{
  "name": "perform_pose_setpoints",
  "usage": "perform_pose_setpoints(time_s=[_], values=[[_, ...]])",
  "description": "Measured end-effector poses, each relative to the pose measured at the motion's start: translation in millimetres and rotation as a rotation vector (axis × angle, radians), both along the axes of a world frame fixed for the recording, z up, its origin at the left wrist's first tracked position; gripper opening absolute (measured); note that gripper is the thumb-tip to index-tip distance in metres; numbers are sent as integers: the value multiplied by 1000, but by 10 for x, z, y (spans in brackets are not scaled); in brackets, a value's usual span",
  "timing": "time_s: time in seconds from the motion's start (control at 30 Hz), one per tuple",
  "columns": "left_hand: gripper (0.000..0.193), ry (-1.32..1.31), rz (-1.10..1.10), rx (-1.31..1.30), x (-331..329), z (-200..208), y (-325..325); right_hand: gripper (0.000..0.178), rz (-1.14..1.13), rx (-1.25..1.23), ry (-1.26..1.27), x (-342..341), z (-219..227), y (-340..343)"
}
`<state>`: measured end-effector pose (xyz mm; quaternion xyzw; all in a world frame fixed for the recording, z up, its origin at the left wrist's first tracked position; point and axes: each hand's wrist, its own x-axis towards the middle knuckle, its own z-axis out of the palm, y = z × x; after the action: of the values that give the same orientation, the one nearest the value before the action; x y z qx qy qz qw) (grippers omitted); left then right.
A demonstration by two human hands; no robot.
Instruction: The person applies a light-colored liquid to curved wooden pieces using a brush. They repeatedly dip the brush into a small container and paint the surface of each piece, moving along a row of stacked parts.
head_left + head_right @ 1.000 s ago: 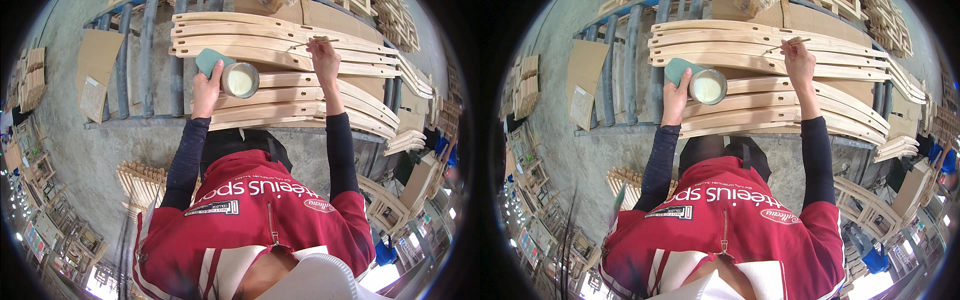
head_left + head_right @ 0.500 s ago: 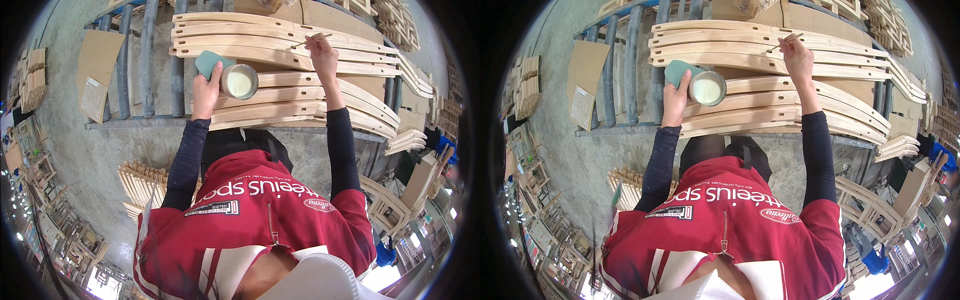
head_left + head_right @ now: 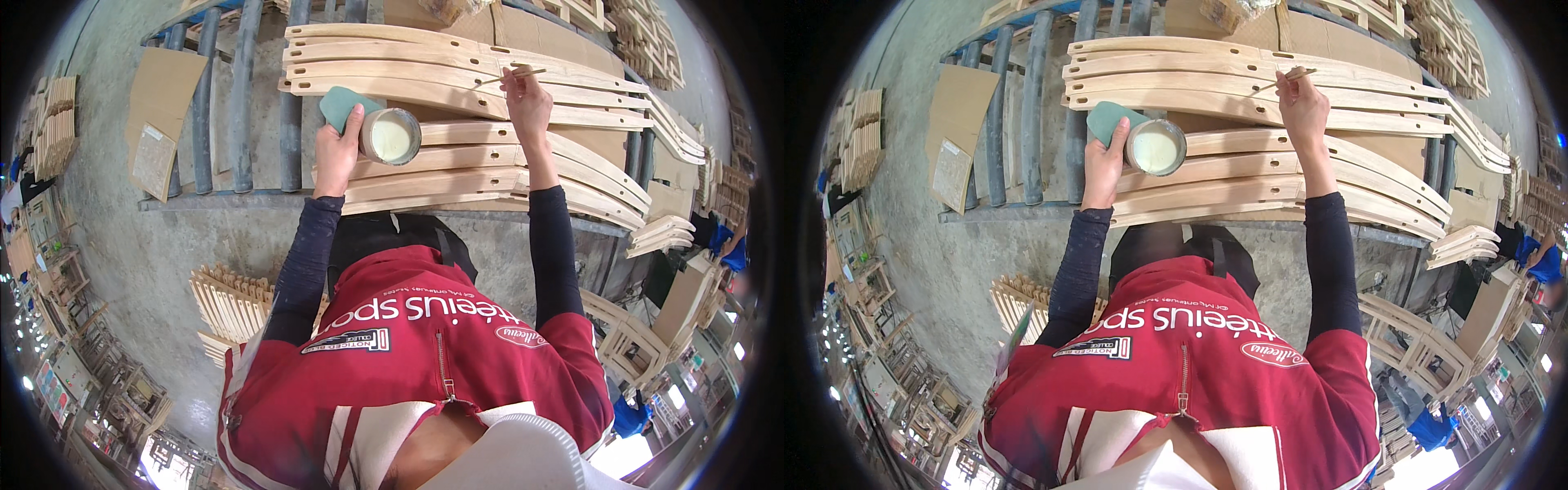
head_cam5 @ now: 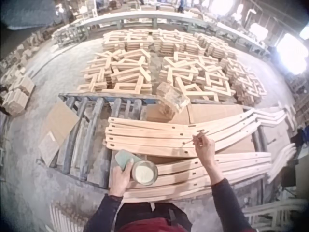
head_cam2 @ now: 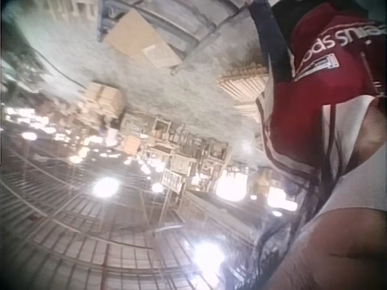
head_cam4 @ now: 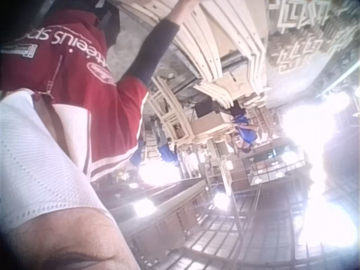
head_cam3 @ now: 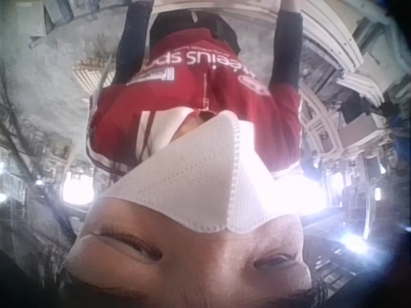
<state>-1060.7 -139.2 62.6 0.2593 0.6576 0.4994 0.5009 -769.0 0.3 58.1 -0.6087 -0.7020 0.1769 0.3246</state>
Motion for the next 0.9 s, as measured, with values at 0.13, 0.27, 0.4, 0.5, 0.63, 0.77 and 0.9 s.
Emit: perform_pose_setpoints(time_s=[0.13, 0.27, 0.4, 0.5, 0.63, 0.77, 0.9], values=[[40, 50, -6, 19, 1, -44, 1, 21, 23, -7, 66, -69, 11, -28], [39, 52, -23, -11, 10, -6, 45, 17, -19, -55, 134, 57, -26, -25], [43, 24, -21, -27, 50, 49, 141, 16, 7, -81, 251, 169, 78, -93], [46, 119, 5, 104, 92, 25, 250, 18, 70, -150, 563, 121, 355, -245], [48, 218, -11, 144, 101, 31, 353, 19, 154, -310, 774, -116, 825, -576], [46, 210, -36, 170, 213, 194, 427, 13, 281, -279, 630, -350, 939, -822], [44, 241, -50, 233, 264, 366, 414, 13, 309, -227, 499, -413, 855, -858]])
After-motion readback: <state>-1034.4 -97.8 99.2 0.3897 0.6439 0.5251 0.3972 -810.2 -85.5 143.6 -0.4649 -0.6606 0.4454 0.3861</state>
